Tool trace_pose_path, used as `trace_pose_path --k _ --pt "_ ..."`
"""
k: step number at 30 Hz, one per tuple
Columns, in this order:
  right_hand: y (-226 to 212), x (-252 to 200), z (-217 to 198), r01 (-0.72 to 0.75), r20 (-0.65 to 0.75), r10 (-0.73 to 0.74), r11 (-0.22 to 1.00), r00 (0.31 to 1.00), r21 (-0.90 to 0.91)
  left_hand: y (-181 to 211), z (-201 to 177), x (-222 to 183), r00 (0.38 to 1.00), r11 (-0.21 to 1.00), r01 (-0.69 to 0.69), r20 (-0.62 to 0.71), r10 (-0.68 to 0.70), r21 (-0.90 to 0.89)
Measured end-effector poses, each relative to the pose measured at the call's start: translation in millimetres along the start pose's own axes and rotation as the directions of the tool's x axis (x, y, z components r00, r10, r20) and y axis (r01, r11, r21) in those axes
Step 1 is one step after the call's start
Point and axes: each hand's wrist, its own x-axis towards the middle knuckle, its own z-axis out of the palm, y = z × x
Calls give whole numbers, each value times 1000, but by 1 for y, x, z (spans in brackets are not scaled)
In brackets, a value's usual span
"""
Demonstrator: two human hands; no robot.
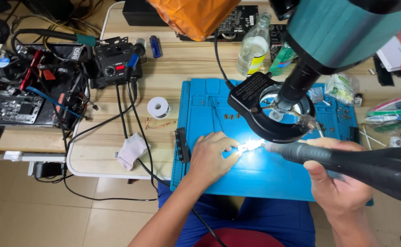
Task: Using a heat gun and a metal probe to perform soldering work on a circuit board under a microscope.
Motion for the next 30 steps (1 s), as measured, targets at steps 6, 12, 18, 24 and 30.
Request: trace_pose_path --k 6,12,18,24,30 --pt "-16 10 3 21 39 -20 1000 999 -23 4 -4 -1 999 999 -42 -17 42 -1" --pt "-11 3 -1 1 29 -1 1000 1000 8 3 -5 -2 999 999 -33 -6 33 -12" --pt "-10 7 -5 -11 24 12 1000 1000 -28 0 -3 -2 1000 1000 -12 -17 12 -2" --pt "-3 -3 -9 -47 39 47 999 998 -5 2 -2 0 1000 1000 -4 -10 4 -3" --pt "-2 7 8 99 -30 -103 988 994 -121 -3 2 -2 999 1000 -14 -50 13 -27"
